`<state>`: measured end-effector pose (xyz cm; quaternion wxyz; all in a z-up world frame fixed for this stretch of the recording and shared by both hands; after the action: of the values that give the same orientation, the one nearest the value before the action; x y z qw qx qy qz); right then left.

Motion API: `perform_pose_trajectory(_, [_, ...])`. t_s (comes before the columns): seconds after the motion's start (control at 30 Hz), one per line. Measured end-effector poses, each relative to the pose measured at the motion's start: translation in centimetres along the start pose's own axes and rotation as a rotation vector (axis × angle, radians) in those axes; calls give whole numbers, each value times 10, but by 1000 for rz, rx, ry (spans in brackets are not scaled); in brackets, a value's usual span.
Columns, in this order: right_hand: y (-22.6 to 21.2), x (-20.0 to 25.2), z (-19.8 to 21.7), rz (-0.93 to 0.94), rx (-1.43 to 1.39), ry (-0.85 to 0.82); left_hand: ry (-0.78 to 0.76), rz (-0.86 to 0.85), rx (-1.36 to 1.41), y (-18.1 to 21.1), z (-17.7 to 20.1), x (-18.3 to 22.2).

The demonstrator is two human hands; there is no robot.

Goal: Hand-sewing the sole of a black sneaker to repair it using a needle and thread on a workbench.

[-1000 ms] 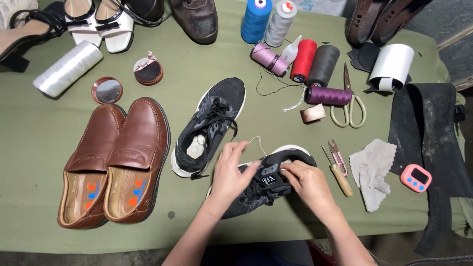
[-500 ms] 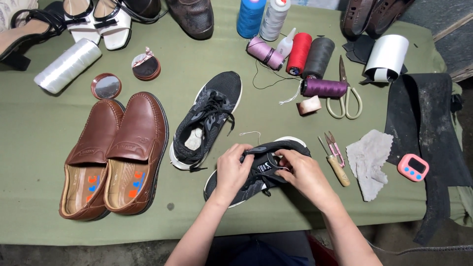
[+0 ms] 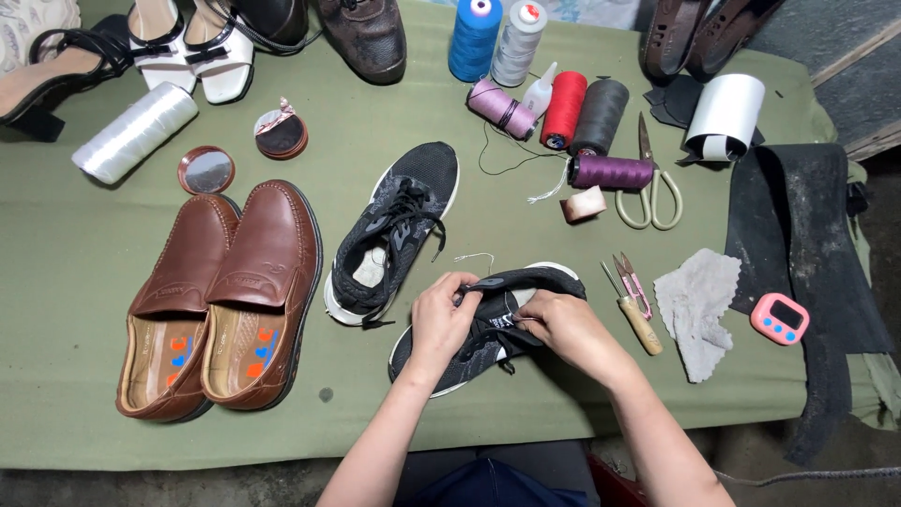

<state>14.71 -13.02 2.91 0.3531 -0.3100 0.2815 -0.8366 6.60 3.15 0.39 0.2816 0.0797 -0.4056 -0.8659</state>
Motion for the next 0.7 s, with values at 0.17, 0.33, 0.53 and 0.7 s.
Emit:
perform_pose_trajectory(0.17, [-1, -4, -7, 25, 37, -77, 21, -32, -15, 4, 3, 5])
perform_pose_trajectory(0.33, [7, -5, -6, -20, 34, -75, 39, -74, -24, 4, 0, 4])
perform_pose_trajectory(0.53, [9, -3, 7, -112, -40, 48, 86, -121, -11, 0, -3, 9])
perform_pose_trajectory(0.7, [-8, 2, 10, -66, -82, 34, 34, -257, -242, -11, -41, 14])
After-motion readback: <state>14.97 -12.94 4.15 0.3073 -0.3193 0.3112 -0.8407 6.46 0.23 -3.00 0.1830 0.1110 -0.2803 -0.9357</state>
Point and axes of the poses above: each hand's wrist, its own x-axis away from the middle knuckle, its own z-axis out of the back of the hand, y = z × x, the point moved 9 cm from there along -x, towards the middle knuckle, and after that the axes turned 15 degrees about -x, right-handed, at the moved point
